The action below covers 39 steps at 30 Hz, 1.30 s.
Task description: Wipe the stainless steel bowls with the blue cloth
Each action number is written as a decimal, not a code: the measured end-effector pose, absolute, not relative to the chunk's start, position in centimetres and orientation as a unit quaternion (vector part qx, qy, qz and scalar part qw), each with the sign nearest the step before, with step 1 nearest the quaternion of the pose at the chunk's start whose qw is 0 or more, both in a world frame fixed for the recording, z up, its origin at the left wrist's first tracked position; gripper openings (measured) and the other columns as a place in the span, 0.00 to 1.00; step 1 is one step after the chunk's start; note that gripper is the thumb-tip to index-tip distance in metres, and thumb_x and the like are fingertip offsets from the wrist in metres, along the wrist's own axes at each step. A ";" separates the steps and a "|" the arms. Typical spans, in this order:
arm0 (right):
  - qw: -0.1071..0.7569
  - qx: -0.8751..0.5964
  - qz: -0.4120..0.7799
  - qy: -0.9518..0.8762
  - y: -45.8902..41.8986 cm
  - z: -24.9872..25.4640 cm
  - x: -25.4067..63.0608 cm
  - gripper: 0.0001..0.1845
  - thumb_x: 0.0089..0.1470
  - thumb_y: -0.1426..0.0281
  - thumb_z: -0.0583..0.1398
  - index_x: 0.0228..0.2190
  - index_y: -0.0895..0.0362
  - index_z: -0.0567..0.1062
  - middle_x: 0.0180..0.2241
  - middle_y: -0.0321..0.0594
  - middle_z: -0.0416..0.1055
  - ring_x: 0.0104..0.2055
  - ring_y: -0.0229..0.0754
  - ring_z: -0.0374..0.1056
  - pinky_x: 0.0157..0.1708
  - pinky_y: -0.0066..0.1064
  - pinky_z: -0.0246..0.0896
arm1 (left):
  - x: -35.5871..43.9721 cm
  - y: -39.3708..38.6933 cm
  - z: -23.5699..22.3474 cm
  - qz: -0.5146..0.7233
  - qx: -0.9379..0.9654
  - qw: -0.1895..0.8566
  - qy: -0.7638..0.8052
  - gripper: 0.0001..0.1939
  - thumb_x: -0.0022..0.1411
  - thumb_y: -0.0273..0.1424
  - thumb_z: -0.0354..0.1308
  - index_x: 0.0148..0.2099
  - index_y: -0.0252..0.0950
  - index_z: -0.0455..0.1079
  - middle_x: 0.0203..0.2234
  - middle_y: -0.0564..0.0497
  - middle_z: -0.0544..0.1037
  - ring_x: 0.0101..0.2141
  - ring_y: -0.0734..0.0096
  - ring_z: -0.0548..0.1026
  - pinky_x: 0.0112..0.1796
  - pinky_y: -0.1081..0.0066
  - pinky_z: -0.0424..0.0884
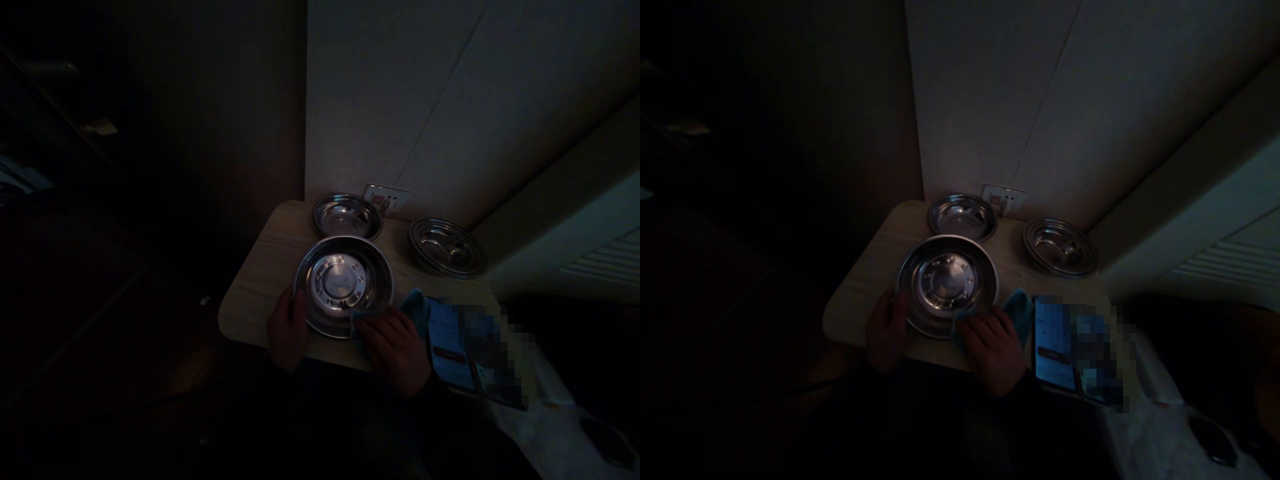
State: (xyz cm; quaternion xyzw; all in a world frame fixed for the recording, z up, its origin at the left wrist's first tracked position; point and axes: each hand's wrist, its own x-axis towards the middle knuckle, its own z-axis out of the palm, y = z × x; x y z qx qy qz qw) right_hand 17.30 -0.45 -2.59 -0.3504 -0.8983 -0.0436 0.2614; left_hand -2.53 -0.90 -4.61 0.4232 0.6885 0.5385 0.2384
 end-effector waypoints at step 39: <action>0.246 -0.314 -0.011 -0.917 -0.3 -3.2 11.9 0.06 0.52 0.73 0.56 0.33 0.56 0.73 0.34 0.38 0.74 0.37 0.41 0.63 0.42 0.38 0.50 | -2.5 -0.7 -4.4 0.544 0.388 0.225 0.710 0.14 0.58 0.39 0.46 0.37 0.34 0.66 0.24 0.50 0.75 0.25 0.72 0.73 0.24 0.75 0.66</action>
